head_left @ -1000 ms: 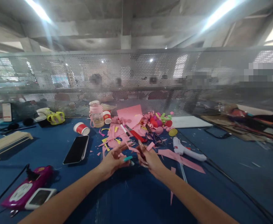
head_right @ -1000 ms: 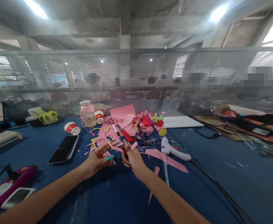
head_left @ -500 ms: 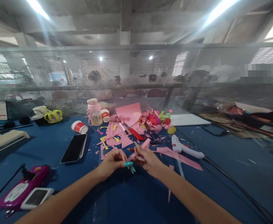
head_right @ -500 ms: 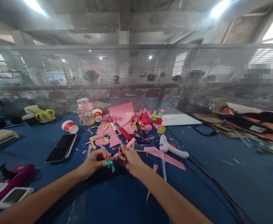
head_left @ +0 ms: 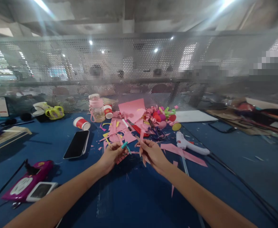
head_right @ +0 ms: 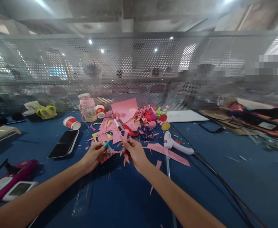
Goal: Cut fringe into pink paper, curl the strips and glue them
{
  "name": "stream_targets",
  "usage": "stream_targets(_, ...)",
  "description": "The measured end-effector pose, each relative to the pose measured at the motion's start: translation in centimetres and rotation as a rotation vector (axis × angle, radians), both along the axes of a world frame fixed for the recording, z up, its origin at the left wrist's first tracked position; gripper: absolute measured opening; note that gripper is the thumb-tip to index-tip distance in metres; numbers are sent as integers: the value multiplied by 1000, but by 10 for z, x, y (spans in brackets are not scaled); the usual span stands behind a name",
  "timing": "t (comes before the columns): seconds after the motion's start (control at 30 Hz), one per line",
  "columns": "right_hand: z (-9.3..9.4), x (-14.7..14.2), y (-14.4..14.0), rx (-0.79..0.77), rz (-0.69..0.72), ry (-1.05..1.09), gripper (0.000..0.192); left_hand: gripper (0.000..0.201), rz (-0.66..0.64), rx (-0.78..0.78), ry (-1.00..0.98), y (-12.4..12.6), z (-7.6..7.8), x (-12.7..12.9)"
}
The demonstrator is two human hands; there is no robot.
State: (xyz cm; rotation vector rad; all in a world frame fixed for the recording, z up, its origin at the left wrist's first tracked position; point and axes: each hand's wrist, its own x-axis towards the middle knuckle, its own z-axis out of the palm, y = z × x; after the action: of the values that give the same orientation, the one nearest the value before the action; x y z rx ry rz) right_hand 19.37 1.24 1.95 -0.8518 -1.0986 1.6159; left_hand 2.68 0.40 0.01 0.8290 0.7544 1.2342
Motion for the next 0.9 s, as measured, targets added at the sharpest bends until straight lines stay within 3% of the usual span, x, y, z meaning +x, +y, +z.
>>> stream_targets(0.1,-3,2,2,57,-51,-101,30,33,-1,23,110,2,-5,-1)
stream_targets(0.3,-5,1,2,188,-123,-353,22,27,-177,165,212,-1,-5,-1)
stream_targets(0.47,-11,-3,-4,369,1,-499,10,26,-182,182,252,-4,0,2)
stream_targets(0.67,-10,0,-6,508,27,-624,20,30,-148,135,292,-1,-4,2)
stream_targets(0.8,-9,0,-5,449,45,-576,12,32,-112,132,290,2,-8,2)
stream_targets(0.9,-9,-2,-4,277,38,-433,8,33,-126,125,227,3,-9,1)
